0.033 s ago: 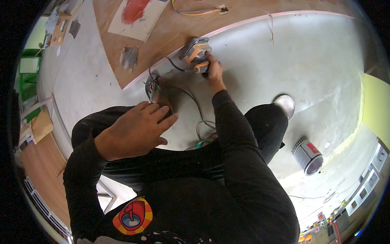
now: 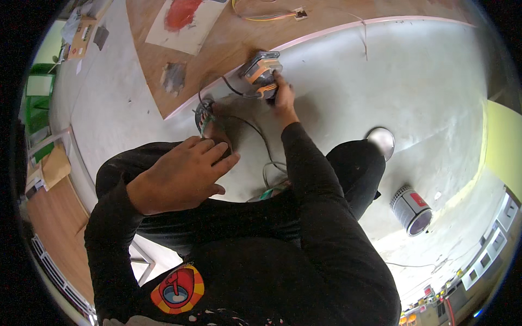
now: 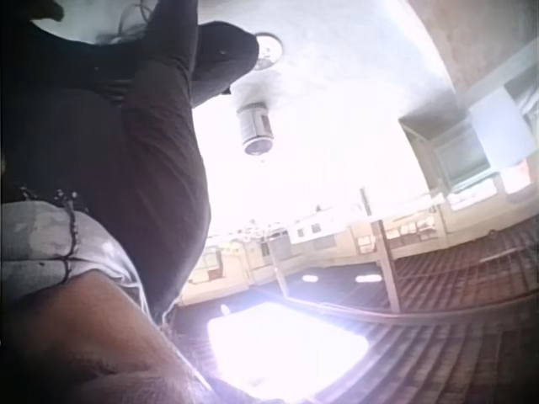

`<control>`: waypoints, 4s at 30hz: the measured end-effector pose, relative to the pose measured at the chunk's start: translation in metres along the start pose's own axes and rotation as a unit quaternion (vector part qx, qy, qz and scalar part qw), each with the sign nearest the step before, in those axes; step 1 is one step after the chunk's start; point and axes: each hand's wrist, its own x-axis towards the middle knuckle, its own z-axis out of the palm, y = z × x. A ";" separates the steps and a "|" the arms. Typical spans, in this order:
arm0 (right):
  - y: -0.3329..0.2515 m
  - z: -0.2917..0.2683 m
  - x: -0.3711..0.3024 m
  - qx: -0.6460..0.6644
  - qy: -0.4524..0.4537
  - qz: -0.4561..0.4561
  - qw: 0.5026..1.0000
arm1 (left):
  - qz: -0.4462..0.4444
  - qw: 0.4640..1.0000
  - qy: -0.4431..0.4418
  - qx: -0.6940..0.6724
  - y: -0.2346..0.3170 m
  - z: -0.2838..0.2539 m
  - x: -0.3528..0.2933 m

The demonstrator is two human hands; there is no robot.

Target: The person sands the edges and surface of a wooden board using an electric palm sander.

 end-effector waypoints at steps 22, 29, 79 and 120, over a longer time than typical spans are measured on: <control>-0.023 -0.001 -0.001 0.103 -0.041 -0.008 0.994 | 0.009 1.000 -0.019 0.009 -0.007 0.003 0.001; 0.011 0.019 -0.006 0.126 -0.054 0.020 0.990 | 0.014 0.999 0.035 0.010 -0.012 0.006 -0.002; -0.044 -0.006 0.039 0.237 0.185 -0.333 0.894 | -0.011 1.000 0.019 -0.005 -0.020 0.015 -0.020; 0.031 0.029 0.023 0.221 0.180 -0.252 0.925 | 0.002 1.000 0.028 0.000 -0.011 0.016 -0.010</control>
